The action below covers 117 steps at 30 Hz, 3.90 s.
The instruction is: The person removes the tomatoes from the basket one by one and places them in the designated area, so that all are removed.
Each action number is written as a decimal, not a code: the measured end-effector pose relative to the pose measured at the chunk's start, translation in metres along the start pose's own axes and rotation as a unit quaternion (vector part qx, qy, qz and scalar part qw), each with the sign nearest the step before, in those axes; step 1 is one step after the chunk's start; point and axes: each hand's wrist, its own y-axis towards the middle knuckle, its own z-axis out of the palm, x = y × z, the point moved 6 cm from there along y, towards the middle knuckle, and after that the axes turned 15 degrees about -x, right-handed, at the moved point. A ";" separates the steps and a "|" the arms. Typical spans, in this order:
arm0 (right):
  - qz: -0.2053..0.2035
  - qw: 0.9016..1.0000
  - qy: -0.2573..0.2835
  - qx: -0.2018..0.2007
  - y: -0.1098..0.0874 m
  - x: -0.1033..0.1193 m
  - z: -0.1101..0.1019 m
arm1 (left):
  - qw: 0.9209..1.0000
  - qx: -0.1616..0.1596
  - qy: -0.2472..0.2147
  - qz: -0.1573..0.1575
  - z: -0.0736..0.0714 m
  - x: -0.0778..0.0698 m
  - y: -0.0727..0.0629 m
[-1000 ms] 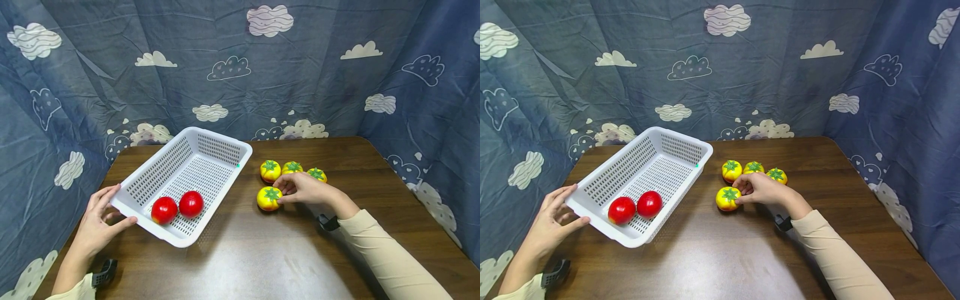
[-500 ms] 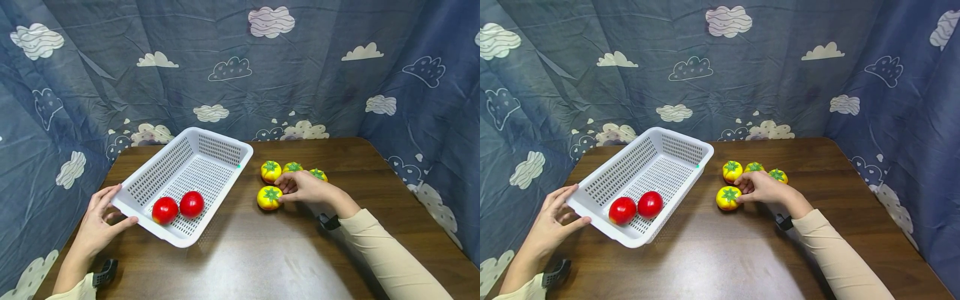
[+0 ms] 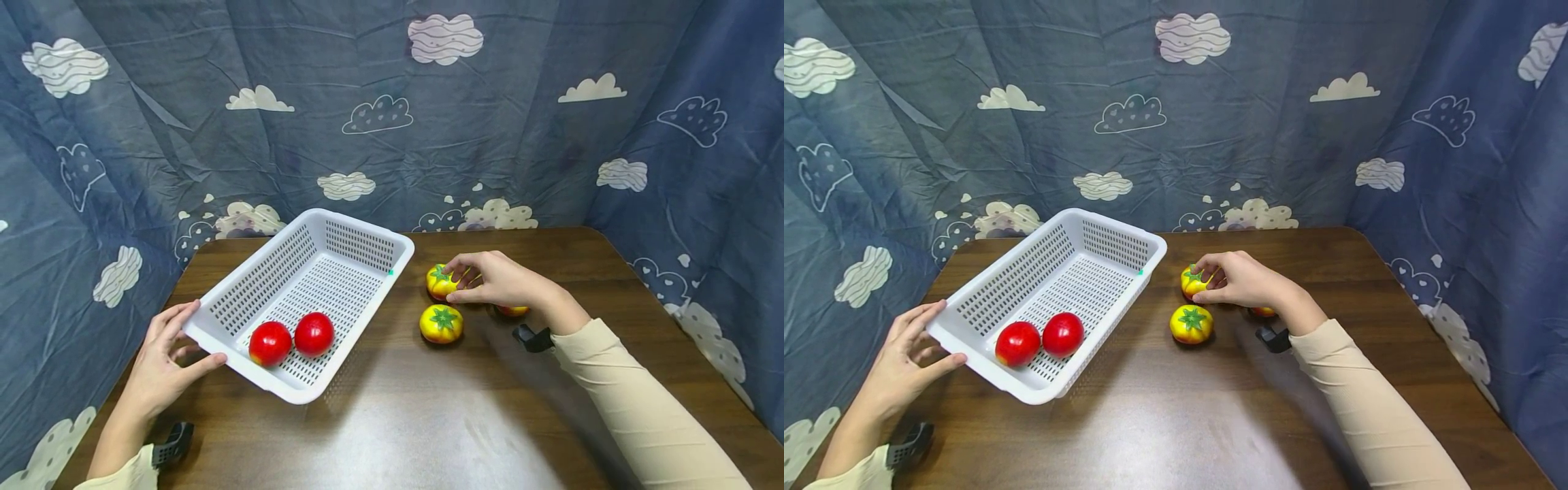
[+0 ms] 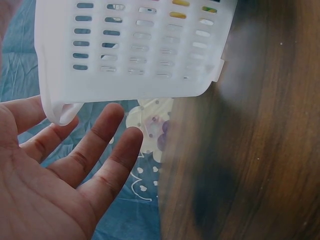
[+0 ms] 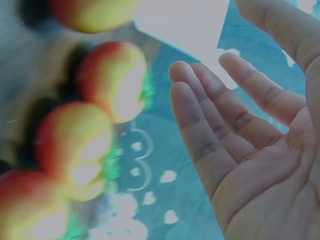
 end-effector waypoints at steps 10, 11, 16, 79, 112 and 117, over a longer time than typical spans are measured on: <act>-0.044 0.999 0.004 0.018 0.039 0.057 0.001 | 1.000 0.002 0.008 -0.004 0.000 0.000 0.000; -0.048 0.999 0.009 0.025 0.042 0.062 0.004 | 1.000 0.002 0.009 -0.004 0.000 0.000 0.000; -0.066 0.996 0.029 0.058 0.057 0.087 0.021 | 1.000 -0.001 0.006 0.000 0.000 0.000 -0.001; -0.044 0.943 -0.201 0.262 0.109 0.181 0.170 | 1.000 -0.011 -0.011 0.019 -0.001 0.002 -0.001; -0.014 0.942 -0.174 0.286 0.115 0.169 0.155 | 1.000 -0.011 -0.011 0.013 0.000 0.003 -0.001; -0.022 0.952 -0.159 0.262 0.117 0.166 0.145 | 1.000 -0.016 -0.018 0.018 0.000 0.001 -0.001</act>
